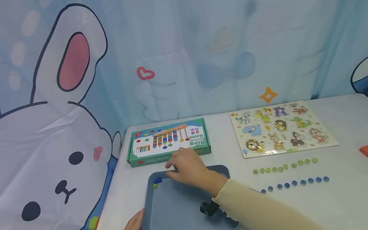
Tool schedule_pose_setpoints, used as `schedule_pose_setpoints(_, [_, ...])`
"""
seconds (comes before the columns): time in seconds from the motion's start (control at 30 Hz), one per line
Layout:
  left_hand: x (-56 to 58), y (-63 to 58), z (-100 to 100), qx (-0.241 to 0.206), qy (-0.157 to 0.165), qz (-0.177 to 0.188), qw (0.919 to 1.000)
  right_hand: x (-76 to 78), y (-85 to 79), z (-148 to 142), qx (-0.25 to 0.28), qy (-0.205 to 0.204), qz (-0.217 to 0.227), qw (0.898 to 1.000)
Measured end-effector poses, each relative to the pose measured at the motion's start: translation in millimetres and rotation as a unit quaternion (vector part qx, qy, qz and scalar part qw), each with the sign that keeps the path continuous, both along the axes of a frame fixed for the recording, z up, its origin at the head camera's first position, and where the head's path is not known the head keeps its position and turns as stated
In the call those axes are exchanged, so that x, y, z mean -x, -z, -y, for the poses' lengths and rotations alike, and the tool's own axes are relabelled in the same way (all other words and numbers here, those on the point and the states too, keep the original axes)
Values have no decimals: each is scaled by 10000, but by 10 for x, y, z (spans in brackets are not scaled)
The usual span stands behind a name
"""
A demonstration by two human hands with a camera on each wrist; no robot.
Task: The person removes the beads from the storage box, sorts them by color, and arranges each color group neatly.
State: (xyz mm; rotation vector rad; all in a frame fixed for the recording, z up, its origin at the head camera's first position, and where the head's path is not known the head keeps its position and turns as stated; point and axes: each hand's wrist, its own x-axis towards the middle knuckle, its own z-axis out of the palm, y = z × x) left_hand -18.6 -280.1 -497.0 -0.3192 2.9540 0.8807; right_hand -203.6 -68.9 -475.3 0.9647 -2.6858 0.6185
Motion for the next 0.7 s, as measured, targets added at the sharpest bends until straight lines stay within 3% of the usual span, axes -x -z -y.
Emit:
schedule_pose_setpoints(0.37, [-10,13,22,-26,108,-82,9999,-74,234,486,-639,-73,-82,9979])
schedule_pose_setpoints(0.7, [-15,-14,21,-95,137,-104,9998,-133,330,663,-1093,-145,-388,9931])
